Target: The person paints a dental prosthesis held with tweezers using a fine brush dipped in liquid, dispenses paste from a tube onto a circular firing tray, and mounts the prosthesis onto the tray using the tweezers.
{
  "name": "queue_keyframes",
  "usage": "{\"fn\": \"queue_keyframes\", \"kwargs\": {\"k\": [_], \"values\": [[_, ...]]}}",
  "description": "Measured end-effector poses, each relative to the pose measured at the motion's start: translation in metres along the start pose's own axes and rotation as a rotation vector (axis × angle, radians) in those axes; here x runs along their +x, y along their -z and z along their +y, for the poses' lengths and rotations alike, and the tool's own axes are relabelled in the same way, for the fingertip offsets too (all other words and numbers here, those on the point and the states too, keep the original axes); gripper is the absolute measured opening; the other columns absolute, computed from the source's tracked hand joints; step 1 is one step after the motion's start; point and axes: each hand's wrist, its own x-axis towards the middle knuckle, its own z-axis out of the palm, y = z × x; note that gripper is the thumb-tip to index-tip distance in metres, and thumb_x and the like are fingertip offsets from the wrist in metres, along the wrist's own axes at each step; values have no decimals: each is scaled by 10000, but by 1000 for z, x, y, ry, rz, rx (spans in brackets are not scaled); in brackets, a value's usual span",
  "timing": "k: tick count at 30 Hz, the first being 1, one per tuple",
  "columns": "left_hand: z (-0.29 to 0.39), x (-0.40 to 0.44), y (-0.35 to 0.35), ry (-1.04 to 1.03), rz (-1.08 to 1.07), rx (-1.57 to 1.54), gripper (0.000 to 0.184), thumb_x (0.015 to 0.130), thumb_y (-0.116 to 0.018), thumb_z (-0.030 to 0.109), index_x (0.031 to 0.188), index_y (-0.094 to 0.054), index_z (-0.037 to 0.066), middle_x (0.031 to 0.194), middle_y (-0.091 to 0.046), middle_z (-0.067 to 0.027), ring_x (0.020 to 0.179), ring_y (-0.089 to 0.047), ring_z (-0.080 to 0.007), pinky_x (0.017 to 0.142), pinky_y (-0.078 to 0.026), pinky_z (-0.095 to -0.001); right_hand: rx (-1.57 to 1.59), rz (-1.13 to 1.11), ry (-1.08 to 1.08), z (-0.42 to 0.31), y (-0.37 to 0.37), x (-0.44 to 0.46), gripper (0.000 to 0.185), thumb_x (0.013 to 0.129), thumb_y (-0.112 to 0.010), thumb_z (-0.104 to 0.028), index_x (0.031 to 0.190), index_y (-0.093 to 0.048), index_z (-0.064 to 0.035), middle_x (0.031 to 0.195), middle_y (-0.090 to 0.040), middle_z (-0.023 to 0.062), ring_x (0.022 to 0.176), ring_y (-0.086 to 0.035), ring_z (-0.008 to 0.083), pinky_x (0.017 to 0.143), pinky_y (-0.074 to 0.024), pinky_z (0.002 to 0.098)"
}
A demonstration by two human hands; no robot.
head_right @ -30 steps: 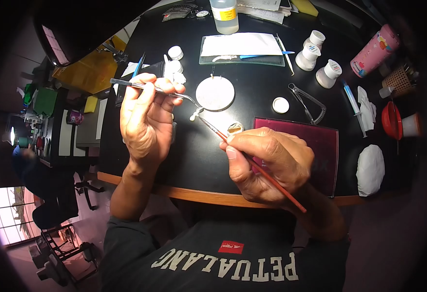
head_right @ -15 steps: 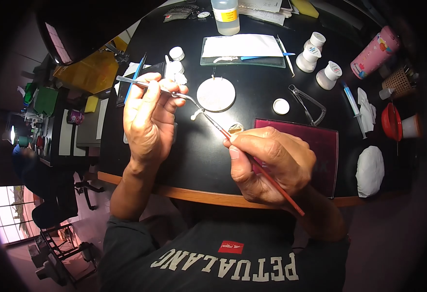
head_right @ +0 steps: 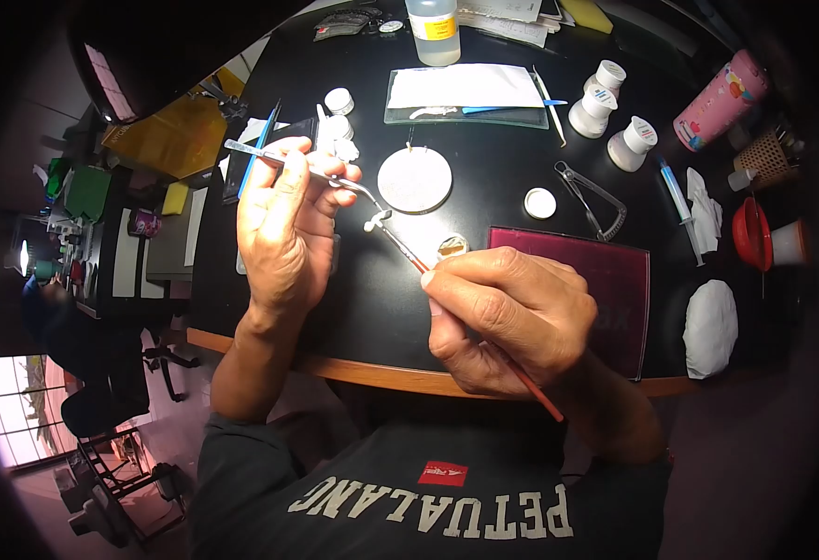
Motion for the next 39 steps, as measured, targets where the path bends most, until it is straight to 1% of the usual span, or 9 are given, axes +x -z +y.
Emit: {"fn": "queue_keyframes", "kwargs": {"k": [4, 7, 10, 12, 15, 22, 26, 31, 39], "values": [[-1, 0, -1, -6, -3, -22, 194, 1078, -498, 101, 1233, -514, -14, 1019, -687, -180, 955, -707, -282, 785, -586, -337, 0, 8, -1, 0, 0, 1, 247, 724, -729, 71, 958, -728, -9, 837, -709, 107, 671, -718, 203, 560, -558, 271], [-1, 1, -2, -9, 9, -50, 170, 1079, -476, 66, 1219, -522, -18, 1000, -681, -182, 925, -719, -271, 776, -624, -340, 1, -66, 68, 3, 3, 2, 211, 799, -702, 62, 1009, -687, 39, 852, -711, 163, 673, -709, 196, 570, -577, 264], [0, 1, -2, -11, 14, -49, 169, 1078, -480, 67, 1217, -523, -19, 1001, -680, -183, 927, -719, -274, 775, -625, -340, -7, -49, 46, 0, 4, 1, 204, 796, -698, 61, 998, -683, 34, 835, -706, 155, 677, -714, 199, 565, -577, 266], [0, 1, -2, -15, 12, -58, 166, 1075, -487, 66, 1211, -526, -22, 1007, -679, -186, 926, -719, -277, 774, -625, -340, -23, -2, 25, 0, 0, 1, 229, 743, -721, 61, 965, -705, 4, 832, -707, 118, 667, -716, 200, 560, -568, 272], [1, 0, -3, 24, 38, -61, 168, 1078, -489, 82, 1200, -534, -25, 1012, -674, -181, 929, -715, -274, 780, -616, -344, -29, 17, 16, -1, 0, 0, 234, 720, -736, 55, 943, -710, -12, 820, -706, 97, 663, -717, 200, 558, -569, 280], [-3, 3, 8, 256, 55, -341, 169, 1076, -511, 133, 1137, -578, -10, 1070, -658, -141, 1030, -673, -253, 890, -568, -328, -8, 100, 29, -4, 1, -1, 211, 761, -761, 29, 958, -702, -19, 822, -717, 102, 679, -725, 205, 572, -592, 290], [-6, 2, 11, 318, 72, -421, 162, 1071, -530, 144, 1116, -585, -2, 1077, -661, -140, 1052, -673, -248, 905, -571, -330, -30, 48, 75, -1, 3, 0, 222, 785, -772, 28, 994, -715, -19, 873, -737, 111, 727, -743, 216, 613, -611, 292], [-5, 1, 11, 330, 84, -393, 158, 1072, -532, 152, 1110, -587, 9, 1066, -667, -134, 1052, -678, -246, 905, -572, -327, -41, 22, 84, 0, 3, -1, 259, 789, -786, 35, 1037, -726, -12, 905, -746, 119, 784, -758, 231, 649, -621, 299], [-5, 2, 8, 272, 59, -364, 153, 1078, -519, 154, 1110, -575, 15, 1051, -665, -136, 1032, -681, -252, 892, -572, -334, -2, 0, 77, -2, 3, 4, 240, 781, -760, 63, 1011, -715, 11, 877, -736, 122, 749, -746, 231, 634, -613, 304]]}}
